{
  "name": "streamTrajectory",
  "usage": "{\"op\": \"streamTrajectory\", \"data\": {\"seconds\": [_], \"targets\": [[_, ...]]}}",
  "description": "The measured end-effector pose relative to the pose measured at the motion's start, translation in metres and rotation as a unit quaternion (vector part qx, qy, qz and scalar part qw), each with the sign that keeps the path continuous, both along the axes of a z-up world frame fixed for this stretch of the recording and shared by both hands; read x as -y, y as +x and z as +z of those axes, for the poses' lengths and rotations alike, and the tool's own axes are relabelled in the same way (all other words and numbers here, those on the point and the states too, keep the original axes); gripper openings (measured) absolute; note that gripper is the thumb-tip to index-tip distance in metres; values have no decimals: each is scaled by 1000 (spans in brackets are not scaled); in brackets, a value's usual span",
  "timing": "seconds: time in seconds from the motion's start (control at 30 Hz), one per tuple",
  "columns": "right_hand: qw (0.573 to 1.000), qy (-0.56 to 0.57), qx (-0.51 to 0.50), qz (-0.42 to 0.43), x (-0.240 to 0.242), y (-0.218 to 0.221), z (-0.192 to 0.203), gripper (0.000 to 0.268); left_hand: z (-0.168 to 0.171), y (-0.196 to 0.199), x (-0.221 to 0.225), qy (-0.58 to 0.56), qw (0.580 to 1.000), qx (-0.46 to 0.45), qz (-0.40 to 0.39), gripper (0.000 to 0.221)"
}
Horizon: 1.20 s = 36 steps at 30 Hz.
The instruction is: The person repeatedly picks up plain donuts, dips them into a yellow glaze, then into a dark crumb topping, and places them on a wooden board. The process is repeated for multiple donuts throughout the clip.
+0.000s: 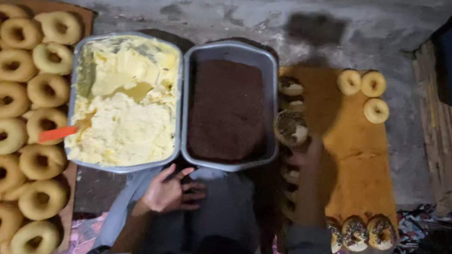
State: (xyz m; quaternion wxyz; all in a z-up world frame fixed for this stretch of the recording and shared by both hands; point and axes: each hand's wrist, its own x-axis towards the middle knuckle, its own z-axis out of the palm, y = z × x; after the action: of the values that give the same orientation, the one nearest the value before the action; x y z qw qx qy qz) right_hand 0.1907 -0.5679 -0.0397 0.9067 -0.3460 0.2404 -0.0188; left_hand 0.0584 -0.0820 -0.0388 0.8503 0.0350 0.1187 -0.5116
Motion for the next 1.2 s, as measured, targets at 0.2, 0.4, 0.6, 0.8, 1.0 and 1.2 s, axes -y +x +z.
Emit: {"op": "streamTrajectory", "data": {"seconds": [0.2,0.4,0.6,0.8,1.0,1.2], "targets": [[993,-84,77,-36,46,81,10,33,4,7,0,27,1000,-4,3,63],[967,-247,-37,-38,32,196,-7,36,15,12,-2,37,999,16,1,66],[902,-406,-144,-10,8,258,-24,44,23,16,0,41,999,25,13,71],[839,-513,-182,-13,6,259,-35,53,23,16,-2,63,998,10,13,75],[823,-546,-154,9,39,206,-28,62,19,18,-2,91,996,14,3,78],[818,-562,-125,21,61,140,-15,71,17,18,-5,27,999,24,2,74]]}}
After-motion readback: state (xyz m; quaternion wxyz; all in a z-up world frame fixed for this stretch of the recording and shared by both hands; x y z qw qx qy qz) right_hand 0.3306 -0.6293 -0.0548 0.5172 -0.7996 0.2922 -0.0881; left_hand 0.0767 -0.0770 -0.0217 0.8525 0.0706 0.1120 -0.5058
